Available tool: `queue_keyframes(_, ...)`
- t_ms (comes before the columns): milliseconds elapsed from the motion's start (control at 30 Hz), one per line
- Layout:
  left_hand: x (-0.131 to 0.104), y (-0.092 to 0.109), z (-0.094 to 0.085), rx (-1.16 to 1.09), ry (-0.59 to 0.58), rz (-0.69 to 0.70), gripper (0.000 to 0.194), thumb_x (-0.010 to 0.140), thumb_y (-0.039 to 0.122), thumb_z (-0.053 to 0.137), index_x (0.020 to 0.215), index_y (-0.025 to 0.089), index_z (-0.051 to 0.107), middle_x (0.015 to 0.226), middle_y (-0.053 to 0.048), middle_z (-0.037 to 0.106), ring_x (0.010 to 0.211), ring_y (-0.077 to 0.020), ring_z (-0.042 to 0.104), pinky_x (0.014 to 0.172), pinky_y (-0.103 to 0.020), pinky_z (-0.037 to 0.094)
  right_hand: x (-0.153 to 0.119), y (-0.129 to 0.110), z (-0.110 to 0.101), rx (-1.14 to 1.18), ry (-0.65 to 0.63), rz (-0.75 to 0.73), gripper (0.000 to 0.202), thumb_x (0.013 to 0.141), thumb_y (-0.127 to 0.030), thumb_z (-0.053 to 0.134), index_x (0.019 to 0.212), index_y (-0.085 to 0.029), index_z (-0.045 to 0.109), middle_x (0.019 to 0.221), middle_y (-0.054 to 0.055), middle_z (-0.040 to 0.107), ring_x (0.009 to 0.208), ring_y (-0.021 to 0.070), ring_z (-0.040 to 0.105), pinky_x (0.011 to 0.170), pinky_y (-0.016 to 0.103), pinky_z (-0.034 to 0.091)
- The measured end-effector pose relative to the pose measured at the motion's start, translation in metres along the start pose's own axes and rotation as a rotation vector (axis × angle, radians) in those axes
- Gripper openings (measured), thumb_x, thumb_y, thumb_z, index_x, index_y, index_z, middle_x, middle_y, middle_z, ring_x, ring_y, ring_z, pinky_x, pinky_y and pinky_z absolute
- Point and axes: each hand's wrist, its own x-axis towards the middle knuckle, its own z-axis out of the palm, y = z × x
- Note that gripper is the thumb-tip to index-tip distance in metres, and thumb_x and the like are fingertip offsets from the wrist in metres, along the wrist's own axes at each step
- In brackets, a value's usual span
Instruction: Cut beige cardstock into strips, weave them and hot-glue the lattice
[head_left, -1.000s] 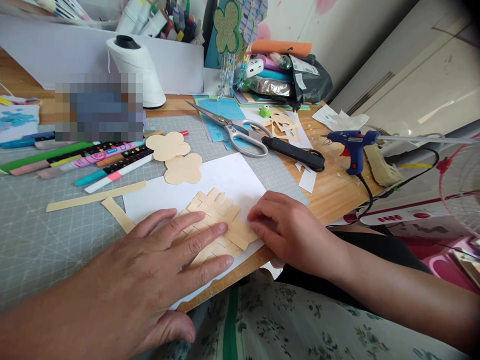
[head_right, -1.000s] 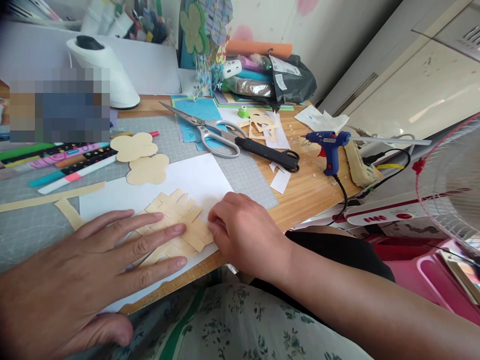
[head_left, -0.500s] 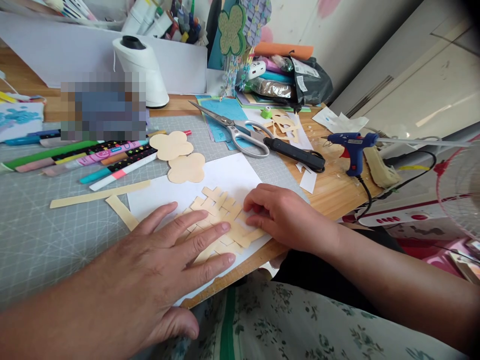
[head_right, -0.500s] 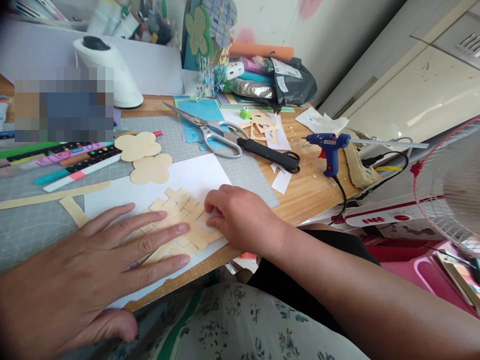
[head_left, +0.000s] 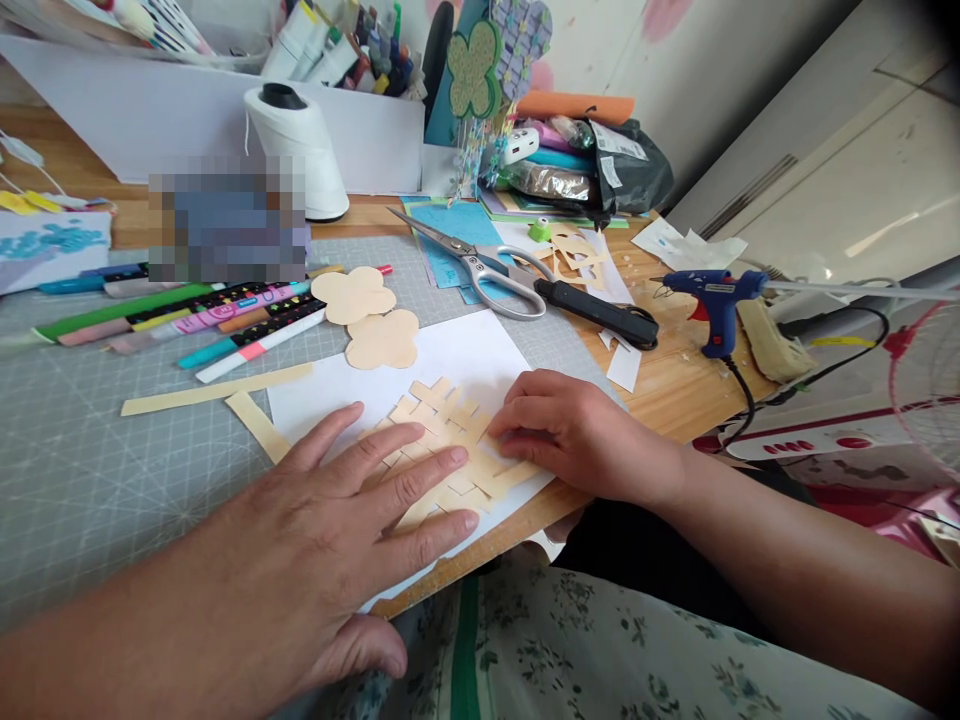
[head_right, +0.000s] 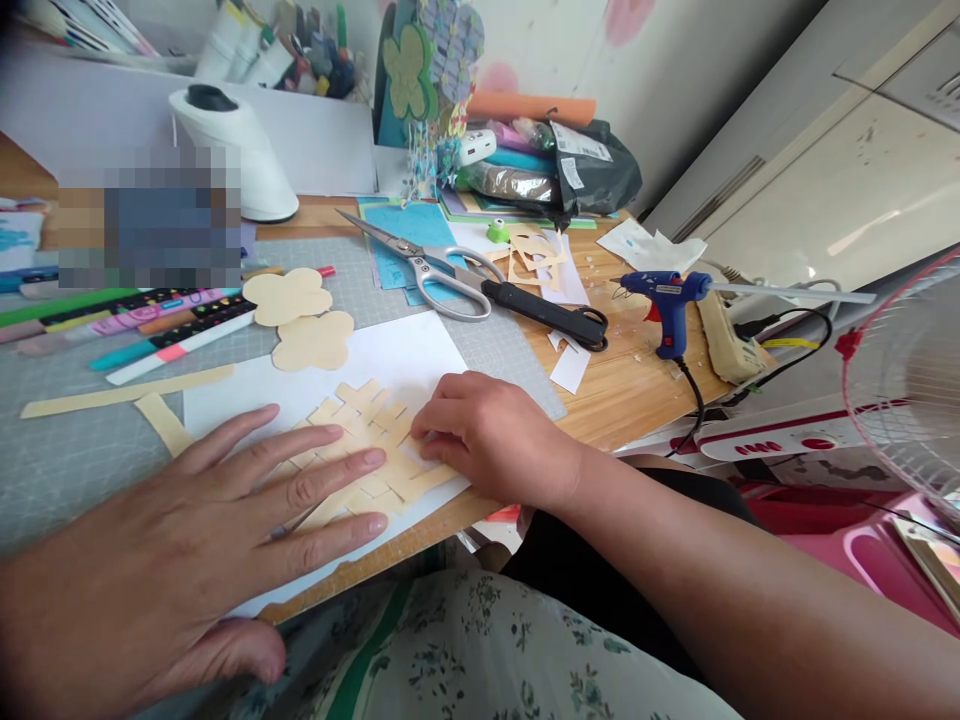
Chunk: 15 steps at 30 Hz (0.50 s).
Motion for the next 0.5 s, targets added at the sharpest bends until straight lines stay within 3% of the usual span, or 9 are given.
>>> queue_keyframes(167,0.0,-0.001,0.002,0.006,0.009,0.007,0.074,0.072,0.06,0.074,0.139,0.04,0.049,0.149,-0.002,0.049,0.133,-0.0366,0.043,0.117,-0.061,0.016,-0.001,0.005,-0.006,0.043,0.005,-0.064,0.014,0.092,-0.016,0.06,0.096,-0.016,0.073,0.093,0.008,0.066,0.087,0.0178,0.061,0.078,0.029,0.05)
queue_keyframes(367,-0.004,-0.002,0.004,0.025,0.033,0.016,0.077,0.07,0.063,0.074,0.139,0.04,0.049,0.151,-0.001,0.047,0.134,-0.0365,0.042,0.118,-0.059,0.011,-0.015,0.009,-0.026,0.111,-0.178,-0.157,0.019,0.086,-0.014,0.068,0.105,-0.016,0.07,0.1,0.008,0.065,0.089,0.0159,0.061,0.078,0.026,0.049)
queue_keyframes(500,-0.004,-0.003,0.004,0.022,0.029,0.016,0.074,0.073,0.067,0.068,0.14,0.041,0.048,0.151,0.0,0.047,0.133,-0.0352,0.043,0.118,-0.058,0.011,-0.022,0.007,-0.024,-0.025,-0.129,-0.189,0.015,0.092,-0.013,0.057,0.096,-0.018,0.07,0.095,0.007,0.066,0.083,0.0151,0.06,0.072,0.026,0.047)
